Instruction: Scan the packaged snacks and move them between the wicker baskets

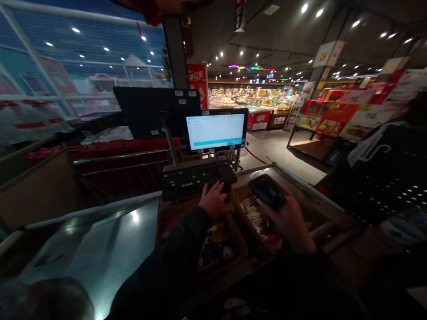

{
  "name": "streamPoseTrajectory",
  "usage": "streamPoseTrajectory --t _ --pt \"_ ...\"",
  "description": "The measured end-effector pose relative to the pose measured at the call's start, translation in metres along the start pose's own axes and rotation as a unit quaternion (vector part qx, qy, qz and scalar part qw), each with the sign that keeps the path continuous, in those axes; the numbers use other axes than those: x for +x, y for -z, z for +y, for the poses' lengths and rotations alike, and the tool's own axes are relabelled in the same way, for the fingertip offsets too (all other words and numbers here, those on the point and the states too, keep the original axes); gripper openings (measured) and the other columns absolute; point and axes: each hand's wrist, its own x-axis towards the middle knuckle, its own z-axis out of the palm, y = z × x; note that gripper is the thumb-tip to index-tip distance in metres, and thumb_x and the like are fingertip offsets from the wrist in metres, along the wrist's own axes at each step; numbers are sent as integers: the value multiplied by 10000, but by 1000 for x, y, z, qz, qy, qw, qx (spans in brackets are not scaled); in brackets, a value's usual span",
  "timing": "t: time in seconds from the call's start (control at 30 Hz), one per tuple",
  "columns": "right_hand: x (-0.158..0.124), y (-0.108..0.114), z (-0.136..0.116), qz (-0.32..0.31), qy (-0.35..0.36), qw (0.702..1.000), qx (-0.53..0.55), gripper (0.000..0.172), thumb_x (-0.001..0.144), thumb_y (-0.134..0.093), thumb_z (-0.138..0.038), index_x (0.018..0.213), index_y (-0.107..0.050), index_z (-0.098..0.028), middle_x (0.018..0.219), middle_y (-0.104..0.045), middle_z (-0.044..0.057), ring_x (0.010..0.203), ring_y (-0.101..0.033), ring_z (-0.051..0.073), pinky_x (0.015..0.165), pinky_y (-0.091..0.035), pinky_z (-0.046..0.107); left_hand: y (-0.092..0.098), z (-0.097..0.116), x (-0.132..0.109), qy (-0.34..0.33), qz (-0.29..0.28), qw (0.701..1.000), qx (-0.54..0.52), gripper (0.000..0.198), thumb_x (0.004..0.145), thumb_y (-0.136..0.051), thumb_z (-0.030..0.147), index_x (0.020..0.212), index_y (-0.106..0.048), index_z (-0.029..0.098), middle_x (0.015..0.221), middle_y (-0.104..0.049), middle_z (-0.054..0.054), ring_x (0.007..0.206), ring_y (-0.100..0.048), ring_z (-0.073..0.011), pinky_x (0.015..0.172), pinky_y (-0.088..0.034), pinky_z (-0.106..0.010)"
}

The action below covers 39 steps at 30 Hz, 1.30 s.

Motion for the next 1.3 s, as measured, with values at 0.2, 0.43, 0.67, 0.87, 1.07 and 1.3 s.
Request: streamPoseTrajectory --t 0.2,0.43,0.67,0.87,1.07,1.3 --pt "-7 40 38 77 -49 994 -55 402 798 -692 -494 1045 -722 -178 1150 -704 156 1115 -661 326 974 -531 483 -46 44 77 -96 -57 994 18 346 816 -733 424 1114 -726 249 1546 -467 -115 1494 -302 -336 1188 -151 -700" --pt "-4 59 80 67 -63 994 -61 388 790 -730 -458 1061 -723 -180 1218 -674 161 1138 -647 325 1003 -517 490 -90 81 136 -126 -75 988 52 333 818 -724 352 1090 -751 163 1541 -453 -184 1512 -254 -367 1206 -172 -657" --pt "16 58 120 52 -58 996 -35 410 794 -721 -448 1103 -725 -178 1250 -669 163 1212 -608 337 1037 -493 495 -131 100 170 -121 -120 982 87 233 859 -641 224 1041 -774 166 1600 -372 -145 1544 -167 -331 1234 -93 -621" --pt "40 52 140 28 -54 998 -11 344 800 -712 -426 1051 -740 -194 1236 -679 152 1201 -616 338 1038 -491 498 -161 101 184 -94 -160 978 96 301 840 -639 194 1114 -760 222 1580 -414 -115 1529 -229 -325 1218 -146 -637" --pt "59 43 151 28 -57 998 16 367 805 -699 -435 1082 -717 -195 1233 -681 149 1209 -615 337 1043 -488 491 -178 99 190 -94 -179 976 79 309 894 -552 183 1132 -748 196 1541 -469 -138 1522 -249 -296 1213 -196 -610" --pt "67 30 165 30 -55 998 29 386 807 -689 -444 1097 -712 -190 1242 -677 160 1210 -616 341 1045 -485 502 -186 92 190 -114 -185 974 66 357 789 -689 318 1110 -750 175 1488 -514 -170 1496 -280 -352 1186 -206 -658"
